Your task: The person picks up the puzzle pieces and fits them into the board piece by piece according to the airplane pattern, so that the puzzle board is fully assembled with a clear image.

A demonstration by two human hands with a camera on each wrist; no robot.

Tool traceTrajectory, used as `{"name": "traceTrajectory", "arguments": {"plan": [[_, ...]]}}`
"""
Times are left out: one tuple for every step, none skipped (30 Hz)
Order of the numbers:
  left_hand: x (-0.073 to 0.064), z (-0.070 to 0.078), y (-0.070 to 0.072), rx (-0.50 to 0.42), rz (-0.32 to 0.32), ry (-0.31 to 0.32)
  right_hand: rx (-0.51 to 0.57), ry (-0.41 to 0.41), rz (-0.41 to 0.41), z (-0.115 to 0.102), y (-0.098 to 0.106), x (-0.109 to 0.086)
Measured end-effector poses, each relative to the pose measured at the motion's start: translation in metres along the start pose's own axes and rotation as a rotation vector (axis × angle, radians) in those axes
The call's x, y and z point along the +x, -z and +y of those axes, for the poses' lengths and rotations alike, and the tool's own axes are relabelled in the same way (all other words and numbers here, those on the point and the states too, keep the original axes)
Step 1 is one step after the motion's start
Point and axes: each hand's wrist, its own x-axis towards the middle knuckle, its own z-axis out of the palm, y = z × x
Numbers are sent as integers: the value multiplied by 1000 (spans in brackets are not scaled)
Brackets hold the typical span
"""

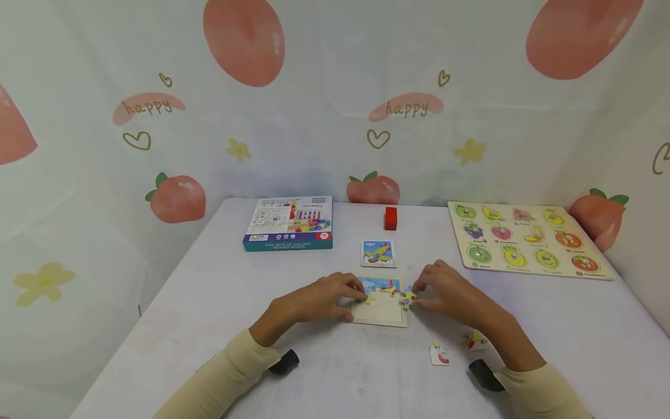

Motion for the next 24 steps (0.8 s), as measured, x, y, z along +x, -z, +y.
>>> {"name": "traceTrajectory", "arguments": {"plan": [[0, 0, 0, 0, 0, 1, -6, 6, -6, -2, 0, 3], [0, 0, 0, 1, 1, 1, -13, 12, -10, -5, -1, 5], [0, 0, 0, 2, 3, 0, -19, 17, -16, -7, -1, 8], [0, 0, 0, 3, 4, 0, -27, 23, -21, -9, -2, 10], [0, 0, 0, 4, 4, -1, -34, 34, -26, -11, -2, 13], [0, 0, 0, 5, 4, -2, -41, 46, -30, -13, -3, 15], [0, 0, 0, 7, 4, -3, -42, 59, -31, -15, -4, 17], [-1, 0, 0, 8, 4, -3, -45, 73, -29, -16, -6, 20], [-1, 1, 0, 7, 3, -2, -47, 84, -28, -17, -7, 21], [-1, 1, 0, 6, 3, -1, -49, 97, -23, -18, -8, 23], [-1, 1, 0, 7, 3, -2, -52, 105, -19, -19, -9, 25], [-1, 1, 1, 8, 2, -2, -57, 114, -15, -21, -10, 26], [-1, 1, 1, 8, 2, -2, -61, 121, -8, -23, -11, 27], [-1, 1, 1, 9, 2, -3, -67, 128, -5, -24, -12, 28], [-1, 1, 1, 9, 1, -3, -71, 133, -3, -26, -12, 29], [-1, 1, 1, 11, 1, -4, -75, 141, 0, -28, -13, 31], [0, 0, 1, 10, 0, -4, -82, 146, -1, -29, -13, 32], [0, 0, 1, 10, -2, -4, -87, 153, 0, -30, -14, 33], [0, 0, 1, 8, -3, -3, -91, 153, 0, -31, -14, 34], [0, 0, 1, 8, -4, -3, -93, 154, -3, -32, -15, 36], [0, 0, 1, 5, -4, -3, -95, 151, -6, -33, -15, 37], [0, 0, 1, 3, -4, -2, -96, 150, -9, -33, -16, 37], [1, 0, 0, 1, -4, -2, -98, 148, -12, -34, -16, 38], [1, 0, 0, 2, -3, -2, -98, 148, -13, -34, -17, 38]]}}
